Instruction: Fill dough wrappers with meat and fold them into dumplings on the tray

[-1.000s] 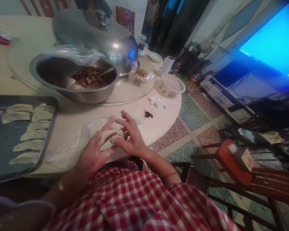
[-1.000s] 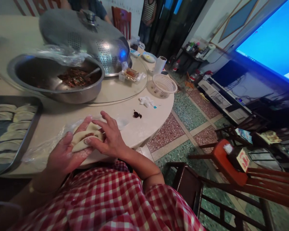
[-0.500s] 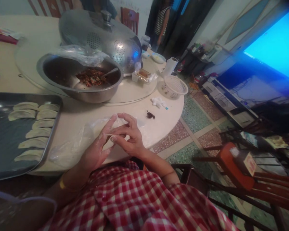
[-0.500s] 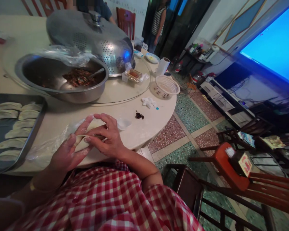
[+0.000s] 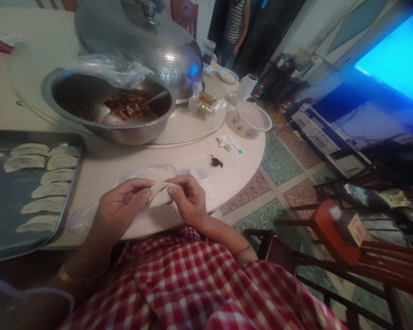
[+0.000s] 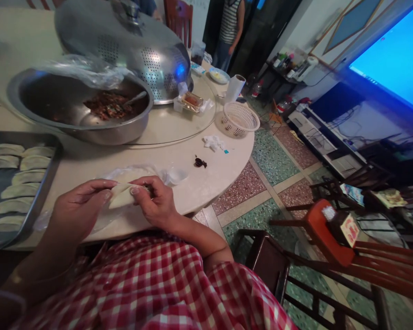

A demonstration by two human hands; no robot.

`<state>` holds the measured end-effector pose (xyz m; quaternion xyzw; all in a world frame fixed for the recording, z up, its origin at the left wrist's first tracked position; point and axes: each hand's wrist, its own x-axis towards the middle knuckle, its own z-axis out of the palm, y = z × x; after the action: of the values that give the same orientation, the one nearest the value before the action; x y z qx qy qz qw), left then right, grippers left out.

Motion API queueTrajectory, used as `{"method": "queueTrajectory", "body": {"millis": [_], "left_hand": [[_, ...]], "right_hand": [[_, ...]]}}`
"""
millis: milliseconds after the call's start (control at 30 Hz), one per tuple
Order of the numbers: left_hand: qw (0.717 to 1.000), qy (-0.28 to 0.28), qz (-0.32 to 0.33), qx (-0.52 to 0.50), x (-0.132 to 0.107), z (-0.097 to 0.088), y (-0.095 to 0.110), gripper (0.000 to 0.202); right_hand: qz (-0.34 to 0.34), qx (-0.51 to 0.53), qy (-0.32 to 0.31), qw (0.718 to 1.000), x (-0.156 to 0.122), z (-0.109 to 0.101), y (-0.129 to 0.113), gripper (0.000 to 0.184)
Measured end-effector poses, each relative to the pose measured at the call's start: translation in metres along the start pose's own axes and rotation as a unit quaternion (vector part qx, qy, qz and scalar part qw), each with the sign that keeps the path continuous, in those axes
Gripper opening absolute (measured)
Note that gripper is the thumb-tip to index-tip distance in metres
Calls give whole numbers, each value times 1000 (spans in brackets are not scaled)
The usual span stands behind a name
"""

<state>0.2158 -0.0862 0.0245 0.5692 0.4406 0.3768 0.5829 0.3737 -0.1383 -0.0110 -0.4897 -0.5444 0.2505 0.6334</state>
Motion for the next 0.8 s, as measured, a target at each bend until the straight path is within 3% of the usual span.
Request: {"method": "queueTrajectory", "body": {"millis": [167,300,400,500,633,700,800], "left_hand": [[1000,14,-2,25,-6,0,7,20],[993,39,90,61,-2,-4,2,6],[987,-8,146,69,3,-12,-1,5],[981,-57,155,106,4,-18,3,3],[973,-65,168,146,4,-22,13,5],[953,-72,219,195,6,-24,15,9],[901,-76,321,282,10,-27,13,10]], "right_hand": [[-58,-61,-3,996,3,-1,-5,24],[-141,-107,27,984,10,-2,-12,22],[-162,-150,24,975,12,-1,-13,24],[-164,-162,-1,973,11,1,-12,24],[-168,-159,-18,973,8,2,-13,23],[-170,-156,-21,973,8,2,-14,23],[-170,-149,-31,974,8,3,-16,23]]}}
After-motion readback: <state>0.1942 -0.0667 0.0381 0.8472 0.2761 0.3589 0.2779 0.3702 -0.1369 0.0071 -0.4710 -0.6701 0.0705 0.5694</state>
